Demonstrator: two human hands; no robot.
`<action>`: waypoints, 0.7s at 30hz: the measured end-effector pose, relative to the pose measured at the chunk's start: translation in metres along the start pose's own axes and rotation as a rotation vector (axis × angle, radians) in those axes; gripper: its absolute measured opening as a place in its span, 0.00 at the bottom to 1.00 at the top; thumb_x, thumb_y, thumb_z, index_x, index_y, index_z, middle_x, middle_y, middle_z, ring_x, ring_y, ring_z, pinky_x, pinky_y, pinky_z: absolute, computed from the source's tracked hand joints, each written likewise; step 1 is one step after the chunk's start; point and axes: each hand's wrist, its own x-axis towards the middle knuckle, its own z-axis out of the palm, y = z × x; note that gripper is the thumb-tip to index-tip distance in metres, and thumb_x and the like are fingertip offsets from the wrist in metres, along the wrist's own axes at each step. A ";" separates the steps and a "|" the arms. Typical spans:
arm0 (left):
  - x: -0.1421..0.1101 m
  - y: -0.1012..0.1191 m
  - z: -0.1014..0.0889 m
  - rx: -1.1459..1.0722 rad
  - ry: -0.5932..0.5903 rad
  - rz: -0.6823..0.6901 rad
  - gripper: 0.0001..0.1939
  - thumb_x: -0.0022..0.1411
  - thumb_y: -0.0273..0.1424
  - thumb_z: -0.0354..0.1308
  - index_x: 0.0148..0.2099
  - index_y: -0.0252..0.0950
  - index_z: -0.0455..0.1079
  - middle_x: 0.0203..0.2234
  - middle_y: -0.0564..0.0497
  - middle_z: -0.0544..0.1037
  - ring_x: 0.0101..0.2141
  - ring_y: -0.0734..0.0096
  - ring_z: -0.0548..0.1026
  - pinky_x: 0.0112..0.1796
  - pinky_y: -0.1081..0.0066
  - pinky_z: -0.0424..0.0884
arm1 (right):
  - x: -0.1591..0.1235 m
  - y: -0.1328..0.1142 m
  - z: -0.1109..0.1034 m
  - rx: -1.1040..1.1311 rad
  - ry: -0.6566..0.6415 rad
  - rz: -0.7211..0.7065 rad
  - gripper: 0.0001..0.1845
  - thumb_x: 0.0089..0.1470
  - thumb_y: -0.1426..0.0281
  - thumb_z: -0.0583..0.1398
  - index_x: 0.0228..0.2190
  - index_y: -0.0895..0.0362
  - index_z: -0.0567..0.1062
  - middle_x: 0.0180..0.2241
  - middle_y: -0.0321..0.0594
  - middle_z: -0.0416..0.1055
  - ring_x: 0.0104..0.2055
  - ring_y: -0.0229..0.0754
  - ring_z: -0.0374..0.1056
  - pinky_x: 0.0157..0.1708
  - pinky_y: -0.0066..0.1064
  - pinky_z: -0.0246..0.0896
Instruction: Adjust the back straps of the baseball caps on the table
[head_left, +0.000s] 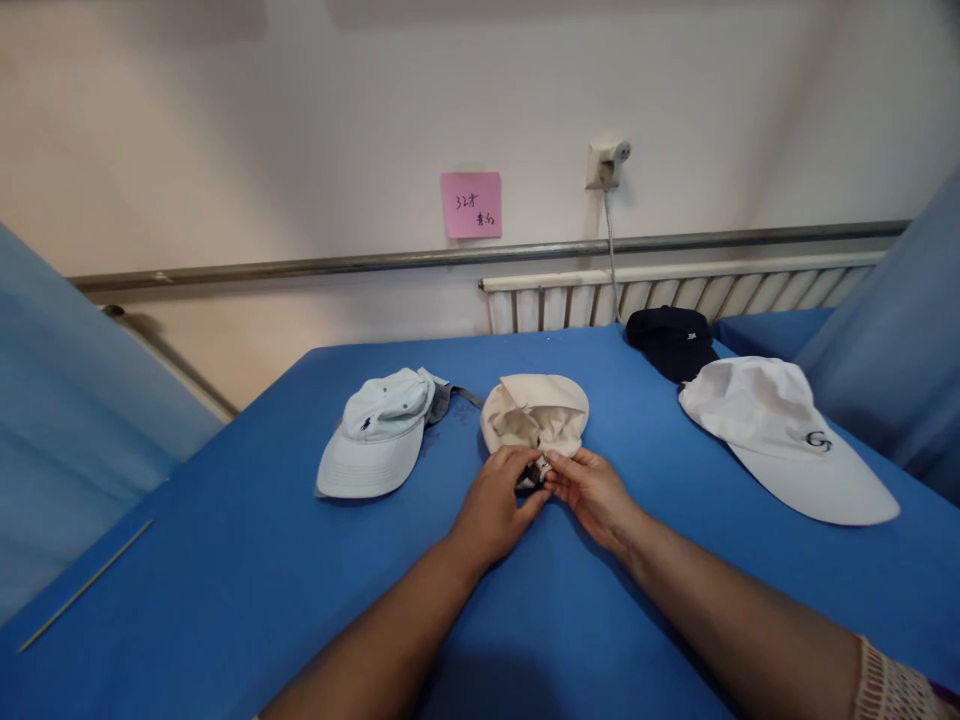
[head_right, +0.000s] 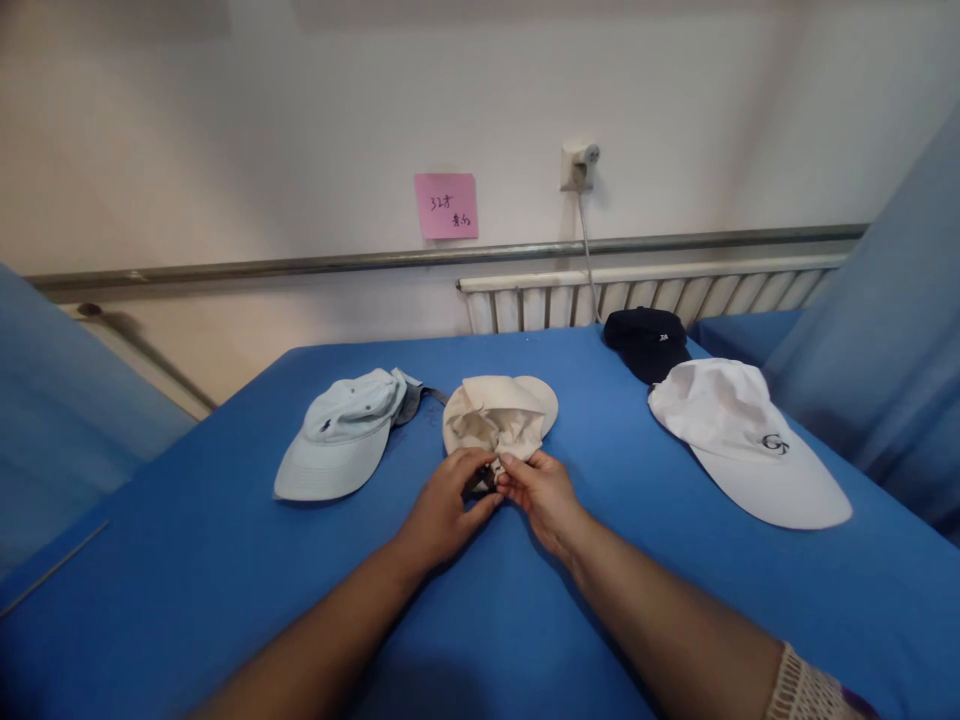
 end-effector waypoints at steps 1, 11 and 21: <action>0.000 0.000 0.001 0.035 -0.009 0.012 0.24 0.55 0.24 0.62 0.55 0.39 0.66 0.48 0.45 0.73 0.49 0.59 0.70 0.50 0.59 0.68 | 0.000 -0.001 0.000 -0.012 0.013 0.008 0.19 0.38 0.65 0.74 0.33 0.59 0.79 0.27 0.35 0.75 0.26 0.32 0.68 0.27 0.23 0.65; 0.003 -0.002 -0.003 0.149 0.012 0.091 0.16 0.65 0.24 0.50 0.52 0.41 0.69 0.48 0.46 0.69 0.47 0.65 0.71 0.47 0.65 0.70 | -0.010 -0.004 0.004 -0.161 0.075 0.072 0.21 0.42 0.58 0.71 0.33 0.60 0.77 0.26 0.39 0.76 0.22 0.33 0.69 0.17 0.20 0.57; 0.010 -0.018 -0.007 -0.320 -0.134 -0.251 0.16 0.65 0.39 0.52 0.40 0.34 0.75 0.33 0.47 0.77 0.35 0.66 0.73 0.38 0.68 0.67 | -0.004 -0.008 0.004 -0.236 -0.069 -0.136 0.22 0.36 0.58 0.73 0.29 0.57 0.73 0.30 0.41 0.78 0.23 0.36 0.70 0.20 0.25 0.58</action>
